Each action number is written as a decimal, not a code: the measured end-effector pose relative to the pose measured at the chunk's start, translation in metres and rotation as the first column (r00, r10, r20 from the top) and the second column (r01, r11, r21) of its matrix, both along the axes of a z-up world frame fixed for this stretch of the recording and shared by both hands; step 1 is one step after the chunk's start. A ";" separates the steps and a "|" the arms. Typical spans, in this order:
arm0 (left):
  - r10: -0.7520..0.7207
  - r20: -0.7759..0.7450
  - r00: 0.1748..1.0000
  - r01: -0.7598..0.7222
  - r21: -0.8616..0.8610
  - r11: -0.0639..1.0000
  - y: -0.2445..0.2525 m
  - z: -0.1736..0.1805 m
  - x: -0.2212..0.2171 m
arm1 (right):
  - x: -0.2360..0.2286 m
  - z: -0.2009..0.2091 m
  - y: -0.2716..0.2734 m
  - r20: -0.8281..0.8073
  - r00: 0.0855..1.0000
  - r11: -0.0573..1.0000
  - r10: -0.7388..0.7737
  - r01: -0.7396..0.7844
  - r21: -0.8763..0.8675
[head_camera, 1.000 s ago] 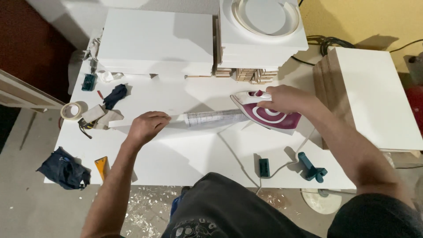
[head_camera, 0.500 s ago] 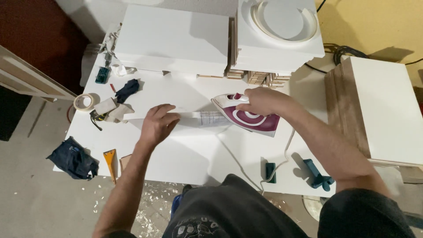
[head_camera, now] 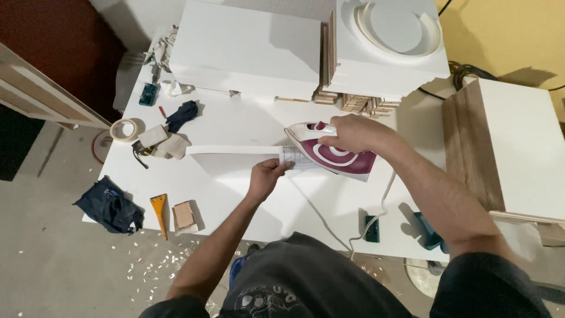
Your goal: The person sands the edges of a white rectangular board using a sanding block and a sanding sponge. They then place a thin wooden strip on the board and use a hot iron to press it onto the surface.
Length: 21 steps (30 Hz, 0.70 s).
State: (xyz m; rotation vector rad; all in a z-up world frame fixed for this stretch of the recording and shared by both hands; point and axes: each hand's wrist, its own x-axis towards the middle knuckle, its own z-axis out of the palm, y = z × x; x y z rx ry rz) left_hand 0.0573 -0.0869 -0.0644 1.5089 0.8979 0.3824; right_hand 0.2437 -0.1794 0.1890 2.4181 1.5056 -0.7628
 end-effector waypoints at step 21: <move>0.200 0.089 0.976 -0.193 -0.084 0.978 0.095 0.015 -0.138 | -0.121 -0.007 0.108 -0.036 0.991 0.990 0.127 -0.124 0.069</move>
